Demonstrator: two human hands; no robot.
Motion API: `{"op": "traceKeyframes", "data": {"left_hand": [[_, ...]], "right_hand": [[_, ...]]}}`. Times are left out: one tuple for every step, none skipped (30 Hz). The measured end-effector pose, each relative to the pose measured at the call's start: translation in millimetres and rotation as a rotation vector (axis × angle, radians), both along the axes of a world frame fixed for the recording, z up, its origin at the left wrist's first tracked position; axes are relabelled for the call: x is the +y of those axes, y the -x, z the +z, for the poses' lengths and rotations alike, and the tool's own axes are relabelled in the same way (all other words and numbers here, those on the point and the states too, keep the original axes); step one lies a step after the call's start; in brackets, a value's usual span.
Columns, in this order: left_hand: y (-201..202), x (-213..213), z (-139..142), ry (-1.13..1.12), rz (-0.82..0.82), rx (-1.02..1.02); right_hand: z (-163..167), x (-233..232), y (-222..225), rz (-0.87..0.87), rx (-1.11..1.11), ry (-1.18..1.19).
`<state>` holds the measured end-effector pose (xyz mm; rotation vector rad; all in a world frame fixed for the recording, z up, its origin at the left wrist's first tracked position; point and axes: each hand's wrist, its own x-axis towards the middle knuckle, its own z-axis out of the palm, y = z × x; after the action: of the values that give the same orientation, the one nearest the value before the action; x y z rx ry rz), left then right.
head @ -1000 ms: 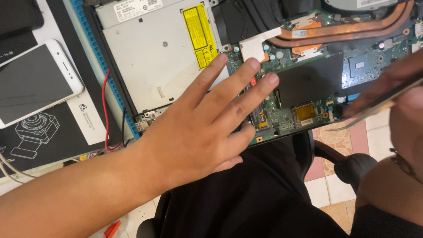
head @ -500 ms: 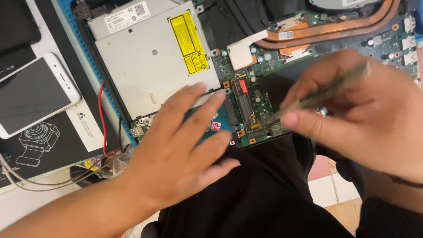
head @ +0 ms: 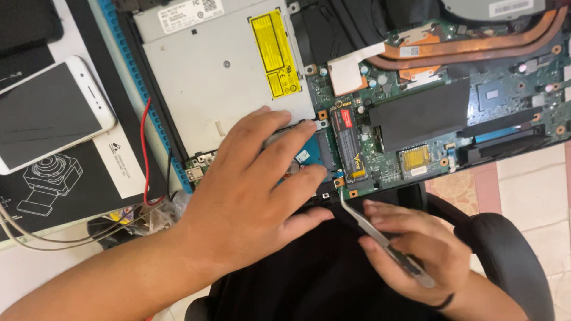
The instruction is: The person works on a disassembled laptop on a repair bench, prying at the hinge area with a spudger-like tool, then uses tweezers to grip and reseat a RAM module in the motherboard slot, pressing it into place by hand.
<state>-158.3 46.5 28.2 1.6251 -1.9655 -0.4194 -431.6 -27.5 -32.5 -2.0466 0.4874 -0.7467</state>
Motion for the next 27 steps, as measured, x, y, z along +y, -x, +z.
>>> {"op": "traceKeyframes", "data": {"left_hand": [[-1, 1, -1, -0.003, -0.002, -0.007], [-3, 1, -1, -0.007, -0.005, -0.013], [-3, 2, -2, -0.010, -0.008, -0.018], [-3, 3, -3, -0.012, -0.007, -0.023], [-3, 3, -4, -0.011, -0.005, -0.028], [-4, 3, -4, -0.010, -0.003, -0.031], [-3, 4, -5, -0.009, -0.002, -0.028], [-3, 4, -5, -0.008, -0.002, -0.026], [-3, 4, -5, -0.006, -0.001, -0.025], [-3, 3, -5, -0.003, 0.001, -0.025], [-3, 3, -5, 0.000, 0.003, -0.025], [-3, 3, -5, 0.001, 0.005, -0.025], [-3, 3, -5, 0.005, 0.003, -0.024], [-4, 3, -4, 0.010, 0.000, -0.023], [-4, 3, -4, 0.015, -0.003, -0.023], [-4, 3, -4, 0.012, -0.002, -0.025], [-4, 3, -4, 0.010, -0.001, -0.028], [-5, 3, -4, 0.007, 0.001, -0.031], [-4, 3, -4, 0.009, 0.002, -0.031], [-4, 3, -4, 0.010, 0.003, -0.030], [-4, 3, -4, 0.011, 0.005, -0.028], [-5, 3, -4, 0.010, 0.005, -0.029], [-4, 3, -4, 0.011, 0.005, -0.031], [-4, 3, -4, 0.012, 0.006, -0.033], [-4, 3, -4, 0.011, 0.007, -0.033], [-5, 3, -4, 0.010, 0.008, -0.034], [-4, 4, -4, 0.011, 0.010, -0.036]], "right_hand": [[-5, 2, 0, 0.024, -0.034, 0.051], [-8, 3, 0, 0.027, -0.002, 0.069], [-9, 4, 1, 0.028, 0.030, 0.089], [-9, 5, 0, 0.030, 0.060, 0.111], [-9, 5, -1, 0.028, 0.046, 0.121], [-9, 5, -3, 0.026, 0.035, 0.130], [-9, 5, -5, 0.026, 0.025, 0.139], [-9, 4, -7, 0.028, 0.004, 0.149], [-9, 3, -9, 0.029, -0.017, 0.161], [-10, 3, -10, 0.029, -0.039, 0.172], [-9, 2, -9, 0.035, -0.010, 0.165], [-8, 2, -9, 0.042, 0.019, 0.157], [-8, 2, -8, 0.048, 0.047, 0.149], [-8, 3, -8, 0.029, 0.028, 0.146], [-8, 4, -8, 0.011, 0.009, 0.144], [-9, 4, -8, -0.008, -0.011, 0.143], [-9, 5, -8, -0.013, -0.013, 0.149], [-10, 5, -9, -0.018, -0.014, 0.154], [-10, 5, -9, -0.021, -0.014, 0.158], [-10, 5, -10, -0.021, -0.024, 0.154], [-10, 4, -10, -0.022, -0.033, 0.149], [-10, 4, -11, -0.022, -0.042, 0.145], [-10, 4, -11, -0.027, -0.036, 0.145], [-10, 4, -11, -0.032, -0.031, 0.146], [-10, 5, -11, -0.037, -0.025, 0.145], [-10, 5, -11, -0.042, -0.009, 0.125], [-9, 6, -10, -0.047, 0.005, 0.107]]}}
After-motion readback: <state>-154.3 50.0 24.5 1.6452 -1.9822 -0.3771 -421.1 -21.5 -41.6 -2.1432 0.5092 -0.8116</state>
